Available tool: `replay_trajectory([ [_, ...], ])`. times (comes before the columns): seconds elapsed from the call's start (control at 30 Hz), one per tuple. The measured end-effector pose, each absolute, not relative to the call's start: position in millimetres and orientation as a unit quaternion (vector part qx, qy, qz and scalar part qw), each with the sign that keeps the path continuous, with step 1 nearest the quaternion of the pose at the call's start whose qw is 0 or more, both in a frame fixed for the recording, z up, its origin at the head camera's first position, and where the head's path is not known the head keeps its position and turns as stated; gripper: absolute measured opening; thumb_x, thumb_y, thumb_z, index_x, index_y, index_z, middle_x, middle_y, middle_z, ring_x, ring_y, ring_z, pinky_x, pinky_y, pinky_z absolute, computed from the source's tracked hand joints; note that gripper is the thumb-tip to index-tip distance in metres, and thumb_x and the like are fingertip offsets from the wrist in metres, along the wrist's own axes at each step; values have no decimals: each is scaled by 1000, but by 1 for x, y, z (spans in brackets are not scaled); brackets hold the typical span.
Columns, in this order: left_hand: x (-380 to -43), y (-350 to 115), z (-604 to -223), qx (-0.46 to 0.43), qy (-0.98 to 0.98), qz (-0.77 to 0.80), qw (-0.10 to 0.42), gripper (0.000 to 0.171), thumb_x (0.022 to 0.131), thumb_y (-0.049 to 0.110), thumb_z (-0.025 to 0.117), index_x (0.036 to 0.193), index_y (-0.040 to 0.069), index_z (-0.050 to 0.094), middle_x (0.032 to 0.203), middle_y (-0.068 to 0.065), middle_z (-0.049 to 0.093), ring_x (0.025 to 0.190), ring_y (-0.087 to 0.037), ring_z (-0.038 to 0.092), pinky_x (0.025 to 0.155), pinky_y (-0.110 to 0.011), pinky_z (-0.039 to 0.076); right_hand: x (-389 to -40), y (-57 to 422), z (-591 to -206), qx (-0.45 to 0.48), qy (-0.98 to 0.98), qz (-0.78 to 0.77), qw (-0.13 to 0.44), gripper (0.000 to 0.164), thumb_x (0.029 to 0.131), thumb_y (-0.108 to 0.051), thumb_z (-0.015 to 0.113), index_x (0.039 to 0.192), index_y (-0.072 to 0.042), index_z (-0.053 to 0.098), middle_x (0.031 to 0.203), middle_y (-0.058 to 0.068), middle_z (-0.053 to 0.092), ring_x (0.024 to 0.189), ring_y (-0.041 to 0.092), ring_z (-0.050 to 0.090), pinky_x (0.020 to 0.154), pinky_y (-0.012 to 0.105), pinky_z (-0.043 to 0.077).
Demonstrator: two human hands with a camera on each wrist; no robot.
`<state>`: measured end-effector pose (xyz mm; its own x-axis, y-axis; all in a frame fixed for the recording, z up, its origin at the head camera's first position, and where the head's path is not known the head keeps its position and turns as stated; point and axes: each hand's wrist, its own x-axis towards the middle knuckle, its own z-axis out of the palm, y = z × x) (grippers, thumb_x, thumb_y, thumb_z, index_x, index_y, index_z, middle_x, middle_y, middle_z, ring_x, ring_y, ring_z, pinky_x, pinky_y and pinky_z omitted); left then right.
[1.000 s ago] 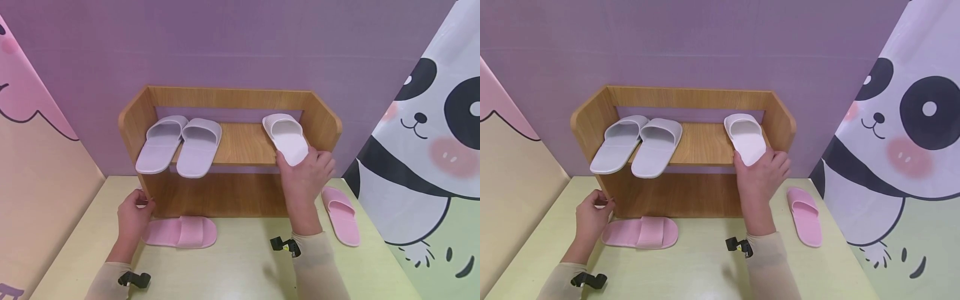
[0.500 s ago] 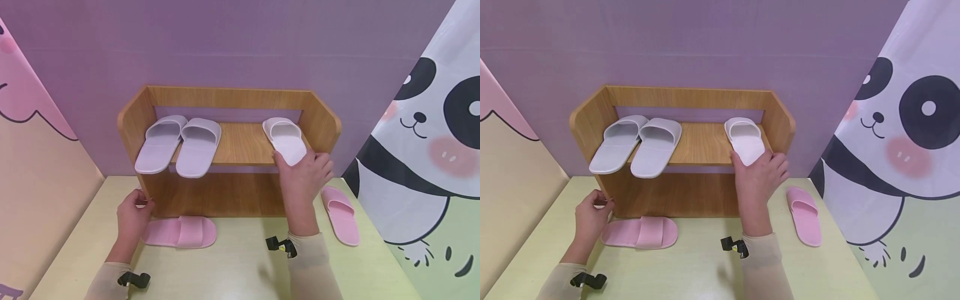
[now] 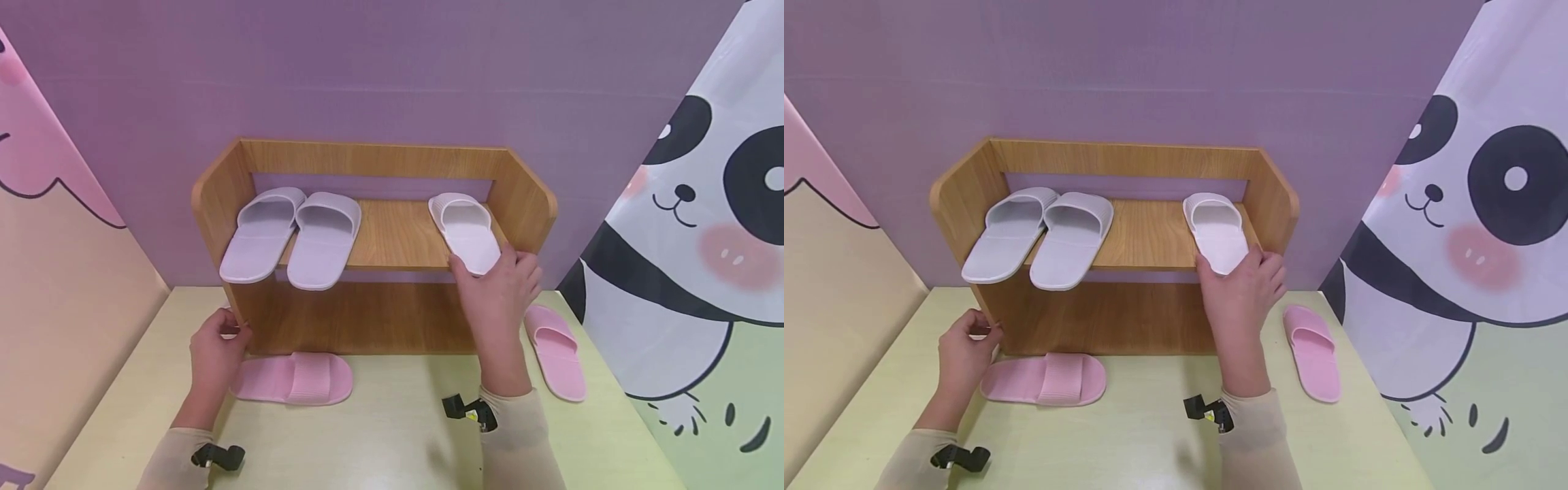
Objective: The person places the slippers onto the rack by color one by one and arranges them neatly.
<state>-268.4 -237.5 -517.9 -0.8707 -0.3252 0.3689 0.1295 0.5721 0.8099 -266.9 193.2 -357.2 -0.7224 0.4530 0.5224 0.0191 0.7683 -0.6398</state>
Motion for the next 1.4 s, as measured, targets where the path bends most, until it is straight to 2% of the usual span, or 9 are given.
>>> replay_trajectory([
  [0.33,-268,-239,-517,57,-852,-462,238,9,96,1,74,103,4,69,107,-17,78,101,-38,78,68,-11,52,-270,194,-366,-139,-859,331,364,96,85,-61,90,152,-1,59,133,24,47,131,44,40,112,58,32],
  [0.6,-268,-239,-516,58,-852,-463,237,9,95,1,74,102,4,69,106,-17,78,101,-38,78,67,-12,52,-270,198,-374,-113,-845,345,393,95,80,-59,96,149,-2,62,132,24,48,131,44,42,112,58,33],
  [0.8,-270,-239,-517,58,-854,-460,237,9,96,1,74,102,4,69,106,-17,78,101,-37,78,68,-11,52,-268,200,-374,-104,-847,355,382,96,82,-56,96,153,-4,59,135,23,47,133,42,40,114,57,32],
  [0.9,-270,-239,-516,57,-855,-460,233,9,97,2,74,103,3,69,108,-17,78,102,-37,78,69,-17,59,-267,203,-374,-94,-847,355,386,95,82,-53,96,153,-3,59,135,24,47,133,42,41,113,57,32],
  [0.97,-270,-239,-515,58,-856,-460,230,9,97,2,74,104,4,68,110,-18,78,102,-38,78,72,-27,64,-267,204,-376,-85,-846,356,389,94,82,-52,97,153,-3,58,135,24,47,133,42,42,112,57,33],
  [1.1,-268,-239,-513,61,-856,-461,225,9,98,3,74,105,3,68,112,-18,78,102,-38,78,76,-40,68,-264,208,-379,-71,-847,358,387,95,84,-50,96,156,-4,55,140,23,47,138,38,42,111,55,37],
  [1.3,-269,-239,-515,61,-856,-459,231,8,97,3,75,103,4,69,109,-17,79,101,-37,79,72,-23,62,-259,222,-387,-15,-839,367,402,92,83,-39,100,153,0,55,142,22,47,140,34,43,111,50,43],
  [1.4,-269,-239,-516,61,-857,-455,234,9,98,4,75,103,4,69,109,-17,79,101,-37,79,75,-33,66,-256,231,-390,11,-829,382,409,87,82,-31,101,149,2,57,141,22,47,139,32,46,111,50,44],
])
